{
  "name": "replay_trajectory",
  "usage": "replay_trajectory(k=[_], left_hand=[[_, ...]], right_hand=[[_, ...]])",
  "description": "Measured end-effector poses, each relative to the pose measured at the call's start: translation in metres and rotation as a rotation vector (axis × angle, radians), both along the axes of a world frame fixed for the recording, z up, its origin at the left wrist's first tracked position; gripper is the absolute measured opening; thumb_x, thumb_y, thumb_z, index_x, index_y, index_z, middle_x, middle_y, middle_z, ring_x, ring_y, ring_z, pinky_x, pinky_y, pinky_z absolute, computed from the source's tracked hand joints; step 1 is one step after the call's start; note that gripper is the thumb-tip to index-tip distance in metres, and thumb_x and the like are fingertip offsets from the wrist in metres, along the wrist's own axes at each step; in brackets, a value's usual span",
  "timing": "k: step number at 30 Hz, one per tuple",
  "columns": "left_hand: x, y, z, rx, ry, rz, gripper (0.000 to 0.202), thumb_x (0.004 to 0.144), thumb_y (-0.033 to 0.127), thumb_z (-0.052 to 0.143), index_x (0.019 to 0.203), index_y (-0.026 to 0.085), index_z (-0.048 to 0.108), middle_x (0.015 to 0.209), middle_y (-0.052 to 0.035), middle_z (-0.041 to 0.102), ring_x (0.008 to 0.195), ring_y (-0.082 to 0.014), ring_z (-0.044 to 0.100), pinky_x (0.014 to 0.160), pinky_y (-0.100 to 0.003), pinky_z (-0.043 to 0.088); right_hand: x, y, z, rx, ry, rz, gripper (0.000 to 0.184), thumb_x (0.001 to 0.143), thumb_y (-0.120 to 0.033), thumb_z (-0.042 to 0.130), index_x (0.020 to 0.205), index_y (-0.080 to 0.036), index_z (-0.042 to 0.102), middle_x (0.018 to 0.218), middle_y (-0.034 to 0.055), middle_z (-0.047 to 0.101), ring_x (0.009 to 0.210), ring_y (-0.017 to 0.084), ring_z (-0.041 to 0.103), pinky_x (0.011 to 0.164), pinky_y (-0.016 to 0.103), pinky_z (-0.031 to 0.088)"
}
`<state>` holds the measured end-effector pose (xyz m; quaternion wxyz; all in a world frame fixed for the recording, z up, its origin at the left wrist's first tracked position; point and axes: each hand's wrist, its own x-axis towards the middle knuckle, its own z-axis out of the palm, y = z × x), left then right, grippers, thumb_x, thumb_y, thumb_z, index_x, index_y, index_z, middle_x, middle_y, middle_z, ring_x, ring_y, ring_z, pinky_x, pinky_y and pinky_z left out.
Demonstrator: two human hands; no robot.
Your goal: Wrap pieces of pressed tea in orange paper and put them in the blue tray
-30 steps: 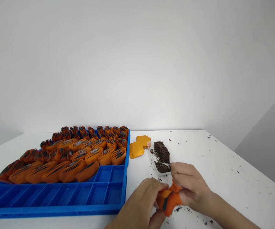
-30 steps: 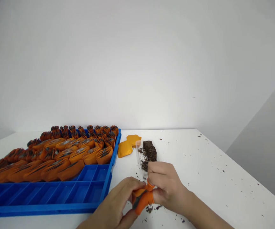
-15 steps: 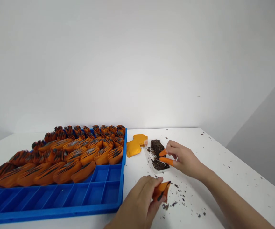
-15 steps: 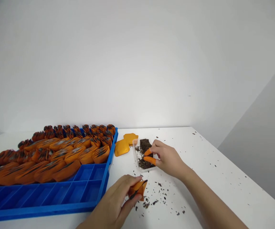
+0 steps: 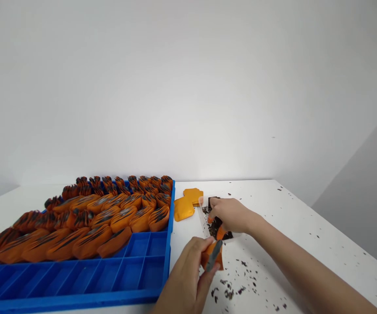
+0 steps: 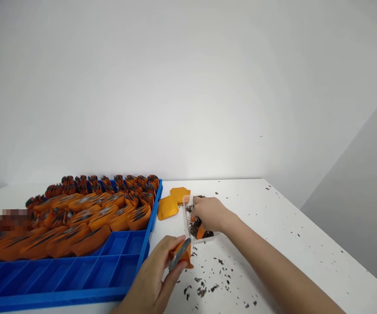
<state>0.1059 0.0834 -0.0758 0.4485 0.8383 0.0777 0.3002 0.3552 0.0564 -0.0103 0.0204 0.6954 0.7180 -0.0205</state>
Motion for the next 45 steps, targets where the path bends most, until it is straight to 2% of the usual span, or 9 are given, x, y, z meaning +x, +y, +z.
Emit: replay_trajectory(k=[4, 9, 15, 21, 24, 27, 30, 37, 45], left_hand=[[0.001, 0.000, -0.004, -0.004, -0.014, 0.009, 0.038, 0.111, 0.027, 0.052, 0.149, 0.030, 0.049, 0.117, -0.0098, 0.068, 0.103, -0.0250, 0.070, 0.095, -0.041, 0.061], [0.000, 0.004, -0.001, 0.090, -0.004, 0.016, 0.040, 0.109, 0.022, 0.056, 0.147, 0.031, 0.049, 0.112, -0.0073, 0.070, 0.097, -0.0229, 0.071, 0.090, -0.036, 0.060], [0.001, 0.001, -0.002, 0.071, -0.059, 0.112, 0.037, 0.110, 0.025, 0.055, 0.146, 0.031, 0.053, 0.114, -0.0064, 0.073, 0.096, -0.0235, 0.070, 0.092, -0.037, 0.058], [0.003, -0.001, -0.006, 0.071, -0.048, 0.146, 0.037, 0.109, 0.028, 0.056, 0.145, 0.033, 0.055, 0.119, -0.0059, 0.073, 0.101, -0.0238, 0.071, 0.092, -0.036, 0.058], [0.003, -0.001, -0.006, 0.061, -0.036, 0.216, 0.033, 0.109, 0.030, 0.055, 0.142, 0.031, 0.058, 0.118, -0.0060, 0.073, 0.098, -0.0238, 0.070, 0.092, -0.038, 0.058], [0.002, 0.002, -0.004, 0.095, 0.012, 0.235, 0.034, 0.109, 0.031, 0.055, 0.143, 0.028, 0.059, 0.115, -0.0073, 0.072, 0.096, -0.0239, 0.071, 0.090, -0.038, 0.059], [0.003, 0.003, -0.003, 0.118, 0.017, 0.269, 0.034, 0.109, 0.030, 0.055, 0.142, 0.025, 0.059, 0.109, -0.0077, 0.071, 0.094, -0.0247, 0.070, 0.088, -0.039, 0.060], [0.007, -0.001, 0.002, 0.050, 0.004, 0.336, 0.031, 0.109, 0.035, 0.053, 0.135, 0.021, 0.062, 0.104, -0.0078, 0.069, 0.091, -0.0251, 0.070, 0.086, -0.041, 0.059], [0.007, 0.002, 0.000, -0.007, -0.035, 0.354, 0.027, 0.109, 0.039, 0.056, 0.127, 0.021, 0.065, 0.102, -0.0077, 0.072, 0.090, -0.0241, 0.072, 0.081, -0.038, 0.063]], right_hand=[[-0.002, -0.001, -0.002, -0.017, 0.014, -0.001, 0.049, 0.061, 0.004, 0.081, 0.093, -0.033, 0.086, 0.097, 0.0008, 0.066, 0.074, 0.017, 0.063, 0.056, 0.026, 0.029], [-0.002, -0.001, 0.004, -0.058, 0.038, -0.020, 0.038, 0.062, 0.004, 0.080, 0.083, -0.027, 0.083, 0.098, 0.0010, 0.068, 0.074, 0.017, 0.063, 0.056, 0.027, 0.031], [0.008, -0.007, 0.020, -0.110, 0.095, -0.043, 0.029, 0.068, 0.001, 0.078, 0.082, -0.024, 0.078, 0.104, 0.0001, 0.069, 0.081, 0.016, 0.063, 0.059, 0.025, 0.032], [0.016, -0.022, 0.043, -0.098, 0.154, -0.073, 0.018, 0.077, -0.004, 0.077, 0.078, -0.022, 0.075, 0.093, -0.0001, 0.065, 0.076, 0.015, 0.058, 0.061, 0.027, 0.033], [0.016, -0.033, 0.056, -0.009, 0.250, -0.067, 0.011, 0.089, -0.019, 0.076, 0.080, -0.022, 0.071, 0.094, 0.0006, 0.063, 0.073, 0.015, 0.053, 0.062, 0.028, 0.034], [0.009, -0.043, 0.066, 0.169, 0.483, -0.070, 0.026, 0.096, -0.041, 0.075, 0.079, -0.022, 0.070, 0.088, 0.0004, 0.056, 0.070, 0.015, 0.047, 0.063, 0.029, 0.036], [-0.005, -0.049, 0.072, 0.324, 0.696, -0.091, 0.035, 0.093, -0.054, 0.078, 0.079, -0.023, 0.071, 0.084, -0.0009, 0.050, 0.072, 0.015, 0.045, 0.065, 0.030, 0.039], [-0.027, -0.048, 0.067, 0.362, 1.057, -0.084, 0.044, 0.085, -0.059, 0.086, 0.073, -0.021, 0.067, 0.085, -0.0028, 0.048, 0.073, 0.014, 0.046, 0.067, 0.031, 0.041], [-0.038, -0.044, 0.060, 0.308, 1.122, -0.087, 0.039, 0.082, -0.058, 0.089, 0.076, -0.023, 0.073, 0.084, -0.0031, 0.043, 0.071, 0.014, 0.043, 0.066, 0.032, 0.041]])
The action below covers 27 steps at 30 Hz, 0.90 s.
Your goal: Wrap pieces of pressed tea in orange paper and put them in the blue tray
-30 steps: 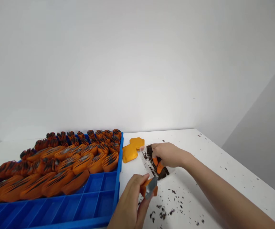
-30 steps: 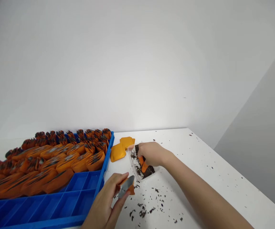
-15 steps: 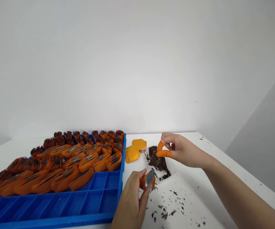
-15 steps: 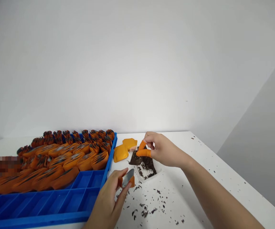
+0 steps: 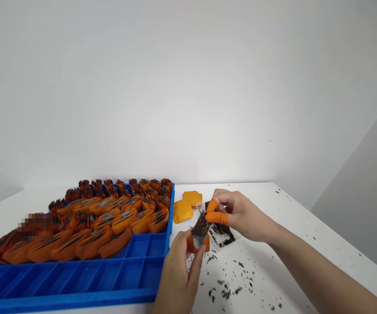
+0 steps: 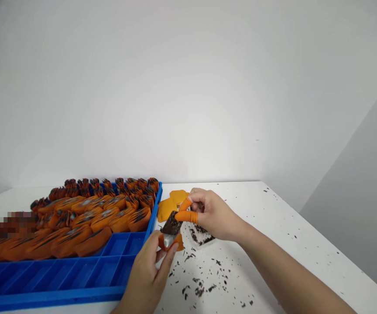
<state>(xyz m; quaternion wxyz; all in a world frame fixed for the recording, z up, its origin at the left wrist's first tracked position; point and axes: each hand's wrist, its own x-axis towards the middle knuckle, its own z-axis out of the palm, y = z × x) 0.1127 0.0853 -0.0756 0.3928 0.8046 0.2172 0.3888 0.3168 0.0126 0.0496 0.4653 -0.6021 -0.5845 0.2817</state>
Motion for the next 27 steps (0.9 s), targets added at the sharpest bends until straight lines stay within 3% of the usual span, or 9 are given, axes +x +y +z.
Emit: replay_trajectory(k=[9, 21, 27], left_hand=[[0.003, 0.002, -0.008, -0.133, -0.098, -0.029, 0.031, 0.107, 0.036, 0.060, 0.135, 0.022, 0.064, 0.129, -0.0131, 0.073, 0.117, -0.0279, 0.075, 0.096, -0.042, 0.068], [0.001, 0.001, -0.004, -0.168, -0.103, -0.024, 0.033, 0.107, 0.038, 0.060, 0.134, 0.020, 0.065, 0.133, -0.0158, 0.071, 0.124, -0.0291, 0.071, 0.099, -0.046, 0.068], [0.003, 0.003, -0.004, -0.162, -0.127, -0.010, 0.032, 0.105, 0.037, 0.063, 0.131, 0.020, 0.067, 0.129, -0.0154, 0.074, 0.118, -0.0295, 0.075, 0.094, -0.044, 0.070]], right_hand=[[0.003, 0.003, -0.003, 0.039, -0.028, 0.046, 0.050, 0.079, -0.059, 0.091, 0.066, -0.021, 0.061, 0.082, -0.0035, 0.044, 0.072, 0.014, 0.046, 0.067, 0.032, 0.044], [0.012, -0.001, 0.004, 0.021, -0.056, 0.004, 0.055, 0.079, -0.059, 0.088, 0.064, -0.020, 0.052, 0.083, -0.0037, 0.046, 0.067, 0.012, 0.045, 0.065, 0.030, 0.044], [0.010, 0.000, 0.004, 0.014, -0.102, 0.003, 0.050, 0.080, -0.059, 0.088, 0.066, -0.021, 0.057, 0.081, -0.0040, 0.045, 0.068, 0.012, 0.046, 0.065, 0.029, 0.042]])
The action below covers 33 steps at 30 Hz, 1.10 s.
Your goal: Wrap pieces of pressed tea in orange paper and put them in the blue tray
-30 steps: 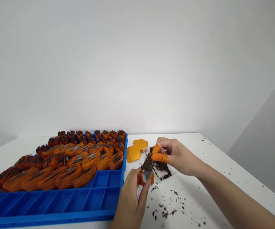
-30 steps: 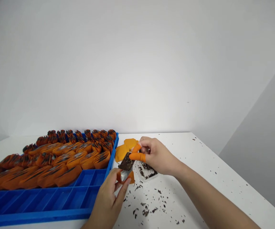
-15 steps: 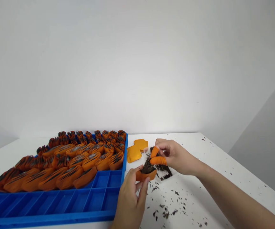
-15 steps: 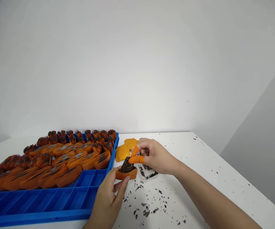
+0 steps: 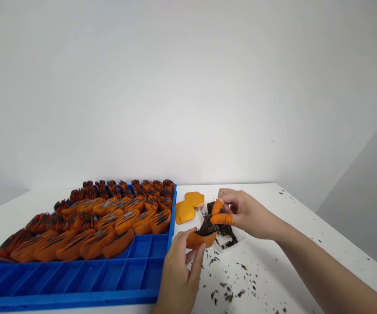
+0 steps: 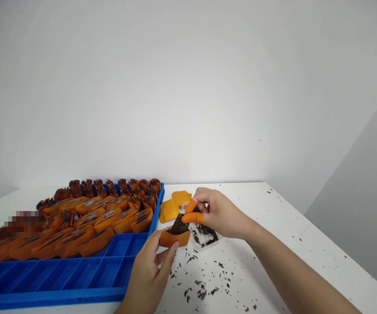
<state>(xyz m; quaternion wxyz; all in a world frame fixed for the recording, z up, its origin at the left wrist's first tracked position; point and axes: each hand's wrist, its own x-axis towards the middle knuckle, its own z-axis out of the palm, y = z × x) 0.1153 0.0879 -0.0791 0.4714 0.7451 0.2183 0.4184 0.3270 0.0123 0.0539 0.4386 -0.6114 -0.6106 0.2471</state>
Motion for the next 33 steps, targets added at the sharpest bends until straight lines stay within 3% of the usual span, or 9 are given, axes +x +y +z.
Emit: replay_trajectory(k=[10, 16, 27, 33], left_hand=[[0.001, -0.004, 0.002, -0.022, 0.000, 0.025, 0.036, 0.104, 0.042, 0.063, 0.132, 0.019, 0.066, 0.131, -0.0166, 0.072, 0.119, -0.0300, 0.074, 0.094, -0.044, 0.070], [0.003, -0.005, 0.004, -0.045, -0.006, 0.047, 0.035, 0.104, 0.045, 0.063, 0.127, 0.019, 0.067, 0.127, -0.0164, 0.074, 0.117, -0.0311, 0.075, 0.093, -0.045, 0.070], [0.001, -0.007, 0.012, -0.058, -0.039, 0.041, 0.032, 0.103, 0.044, 0.063, 0.123, 0.020, 0.068, 0.122, -0.0145, 0.074, 0.112, -0.0290, 0.076, 0.092, -0.045, 0.070], [0.002, -0.008, 0.012, -0.049, -0.037, 0.041, 0.036, 0.103, 0.048, 0.064, 0.125, 0.020, 0.069, 0.120, -0.0141, 0.074, 0.110, -0.0295, 0.076, 0.089, -0.043, 0.070]], right_hand=[[-0.014, -0.001, -0.001, -0.009, -0.185, -0.017, 0.050, 0.085, -0.066, 0.083, 0.070, -0.022, 0.067, 0.080, -0.0025, 0.044, 0.067, 0.014, 0.042, 0.060, 0.028, 0.038], [-0.020, 0.001, -0.011, 0.052, -0.297, 0.012, 0.042, 0.095, -0.064, 0.074, 0.082, -0.025, 0.076, 0.080, -0.0006, 0.049, 0.070, 0.016, 0.049, 0.062, 0.029, 0.042], [-0.026, -0.012, -0.007, 0.067, -0.529, 0.053, 0.027, 0.100, -0.053, 0.073, 0.097, -0.027, 0.076, 0.095, 0.0006, 0.061, 0.070, 0.013, 0.053, 0.060, 0.025, 0.041], [-0.029, -0.012, -0.008, 0.064, -0.728, 0.044, 0.021, 0.099, -0.037, 0.077, 0.088, -0.022, 0.068, 0.098, 0.0007, 0.062, 0.070, 0.012, 0.052, 0.058, 0.025, 0.039]])
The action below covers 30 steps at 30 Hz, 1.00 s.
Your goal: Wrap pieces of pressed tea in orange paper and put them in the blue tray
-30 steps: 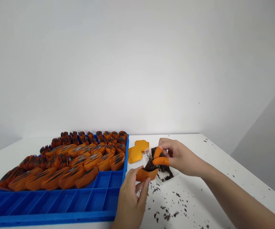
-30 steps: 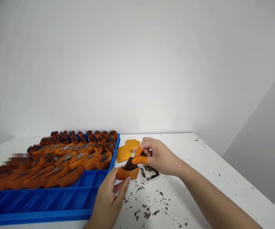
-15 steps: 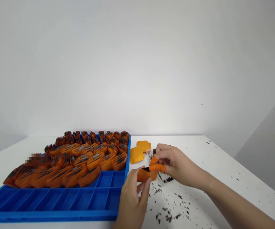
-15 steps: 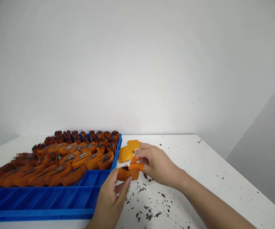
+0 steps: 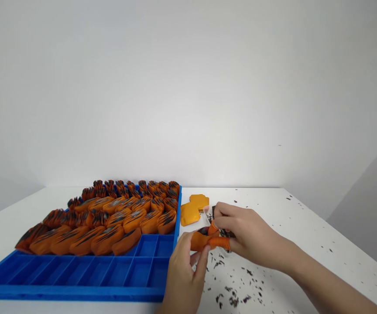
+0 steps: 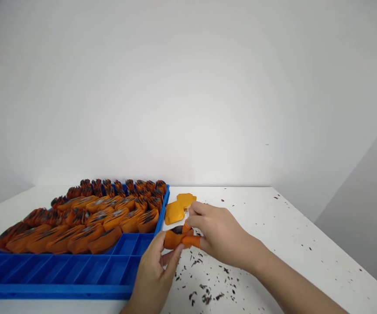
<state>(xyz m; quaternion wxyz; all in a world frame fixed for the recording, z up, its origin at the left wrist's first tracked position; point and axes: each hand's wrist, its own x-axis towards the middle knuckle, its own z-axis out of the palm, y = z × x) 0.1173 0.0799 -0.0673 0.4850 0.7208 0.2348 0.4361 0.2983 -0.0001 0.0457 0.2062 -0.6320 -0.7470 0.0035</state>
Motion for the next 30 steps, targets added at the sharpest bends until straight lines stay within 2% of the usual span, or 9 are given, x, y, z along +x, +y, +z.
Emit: replay_trajectory(k=[5, 11, 18, 22, 25, 27, 30], left_hand=[[0.000, -0.001, 0.000, 0.019, 0.006, -0.011, 0.030, 0.104, 0.044, 0.064, 0.122, 0.021, 0.070, 0.117, -0.0126, 0.074, 0.105, -0.0289, 0.076, 0.085, -0.042, 0.071], [-0.001, -0.002, 0.001, 0.064, 0.045, -0.037, 0.025, 0.105, 0.039, 0.061, 0.122, 0.024, 0.071, 0.120, -0.0112, 0.073, 0.108, -0.0287, 0.074, 0.087, -0.042, 0.069], [-0.002, -0.003, 0.002, 0.141, 0.072, -0.066, 0.016, 0.106, 0.034, 0.059, 0.110, 0.023, 0.069, 0.108, -0.0095, 0.071, 0.101, -0.0264, 0.073, 0.083, -0.038, 0.067], [-0.003, -0.004, 0.001, 0.167, 0.047, -0.074, 0.013, 0.107, 0.032, 0.056, 0.108, 0.023, 0.067, 0.104, -0.0078, 0.070, 0.095, -0.0236, 0.072, 0.079, -0.034, 0.066], [-0.003, -0.003, 0.000, 0.183, 0.033, -0.089, 0.011, 0.107, 0.029, 0.056, 0.106, 0.024, 0.066, 0.103, -0.0063, 0.069, 0.095, -0.0219, 0.072, 0.081, -0.033, 0.067], [-0.002, -0.003, -0.002, 0.182, 0.032, -0.099, 0.011, 0.107, 0.028, 0.056, 0.106, 0.024, 0.066, 0.103, -0.0057, 0.068, 0.094, -0.0209, 0.071, 0.080, -0.031, 0.067], [-0.001, -0.003, -0.004, 0.183, 0.040, -0.103, 0.008, 0.107, 0.028, 0.057, 0.107, 0.024, 0.065, 0.102, -0.0050, 0.067, 0.092, -0.0196, 0.071, 0.075, -0.028, 0.066]], right_hand=[[-0.005, -0.005, -0.002, 0.034, -0.204, -0.010, 0.012, 0.100, -0.026, 0.072, 0.089, -0.021, 0.067, 0.094, 0.0018, 0.060, 0.067, 0.013, 0.050, 0.056, 0.028, 0.035], [-0.008, -0.013, 0.004, -0.011, -0.251, 0.009, 0.012, 0.096, -0.018, 0.072, 0.086, -0.020, 0.065, 0.097, 0.0024, 0.058, 0.068, 0.013, 0.050, 0.055, 0.028, 0.034], [-0.006, -0.016, 0.009, -0.042, -0.221, 0.047, 0.019, 0.101, -0.025, 0.069, 0.084, -0.020, 0.064, 0.103, 0.0030, 0.059, 0.068, 0.012, 0.051, 0.056, 0.028, 0.035], [-0.001, -0.018, 0.013, -0.012, -0.149, 0.045, 0.019, 0.101, -0.042, 0.073, 0.102, -0.024, 0.068, 0.104, 0.0019, 0.062, 0.068, 0.013, 0.051, 0.057, 0.029, 0.036], [0.002, -0.018, 0.015, -0.032, -0.105, 0.024, 0.027, 0.097, -0.041, 0.080, 0.116, -0.027, 0.067, 0.111, 0.0017, 0.064, 0.069, 0.013, 0.053, 0.059, 0.028, 0.037], [0.004, -0.016, 0.014, -0.070, -0.107, 0.042, 0.021, 0.096, -0.038, 0.081, 0.107, -0.025, 0.069, 0.109, 0.0012, 0.065, 0.070, 0.013, 0.055, 0.060, 0.027, 0.037], [0.007, -0.012, 0.011, -0.111, -0.122, 0.083, 0.016, 0.103, -0.033, 0.073, 0.093, -0.021, 0.069, 0.101, 0.0009, 0.065, 0.073, 0.013, 0.056, 0.061, 0.025, 0.037]])
